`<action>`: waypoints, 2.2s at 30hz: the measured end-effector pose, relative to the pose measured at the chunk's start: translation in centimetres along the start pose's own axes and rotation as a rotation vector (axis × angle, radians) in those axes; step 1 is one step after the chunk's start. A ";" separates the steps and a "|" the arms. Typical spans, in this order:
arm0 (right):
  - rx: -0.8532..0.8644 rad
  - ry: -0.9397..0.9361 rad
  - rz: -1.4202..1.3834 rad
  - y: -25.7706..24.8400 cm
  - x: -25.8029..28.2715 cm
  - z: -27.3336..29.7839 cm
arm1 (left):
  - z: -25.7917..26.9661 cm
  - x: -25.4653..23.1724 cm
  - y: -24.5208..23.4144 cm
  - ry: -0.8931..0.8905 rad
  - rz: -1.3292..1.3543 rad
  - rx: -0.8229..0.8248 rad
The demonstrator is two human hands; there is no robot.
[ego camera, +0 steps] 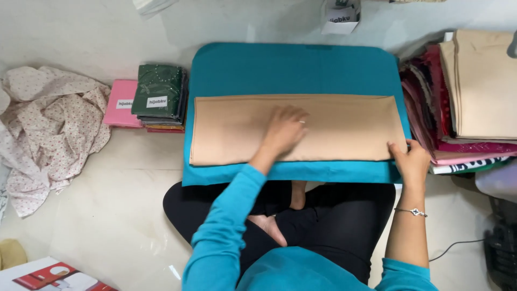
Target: Using a lint roller to clean fabric pieces and then folding them into a neat stack.
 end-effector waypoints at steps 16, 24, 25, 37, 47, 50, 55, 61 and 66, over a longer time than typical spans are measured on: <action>0.251 -0.003 -1.472 -14.1 29.1 -0.4 | -2.4 -0.5 3.5 -0.298 0.570 -0.104; 0.784 -0.730 -1.070 -10.6 40.5 4.8 | 9.4 14.6 -1.1 -0.500 1.284 -0.386; 0.688 -0.750 -1.006 -10.9 40.0 5.4 | 10.9 15.7 -1.4 -0.547 1.358 -0.407; 0.078 -0.586 -0.759 -4.6 30.1 11.1 | 12.5 21.4 1.8 -0.920 2.009 -0.554; -0.075 -0.535 -0.608 -2.8 29.3 12.4 | 12.5 30.4 10.2 -1.119 2.236 -0.616; 0.115 -0.626 -0.552 -4.5 28.4 10.6 | 12.7 22.7 -2.2 -1.171 2.035 -0.501; 0.141 -0.653 -0.702 -7.1 30.8 6.1 | 11.5 21.2 -5.3 -0.982 1.420 -0.424; 0.096 -0.789 -0.507 -3.6 36.8 3.8 | 12.0 21.6 -6.0 -1.005 0.466 -0.159; 0.345 -0.738 -0.178 -1.3 37.8 3.7 | 11.5 17.0 -9.3 -0.974 0.101 -0.144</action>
Point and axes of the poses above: each hand's wrist, its own z-axis away from the middle knuckle, its own y-axis out of the palm, x = y × z, the point moved 1 cm from there along -z, towards the middle knuckle, and after that the axes turned 7 degrees about -x, right-handed, at the moved point
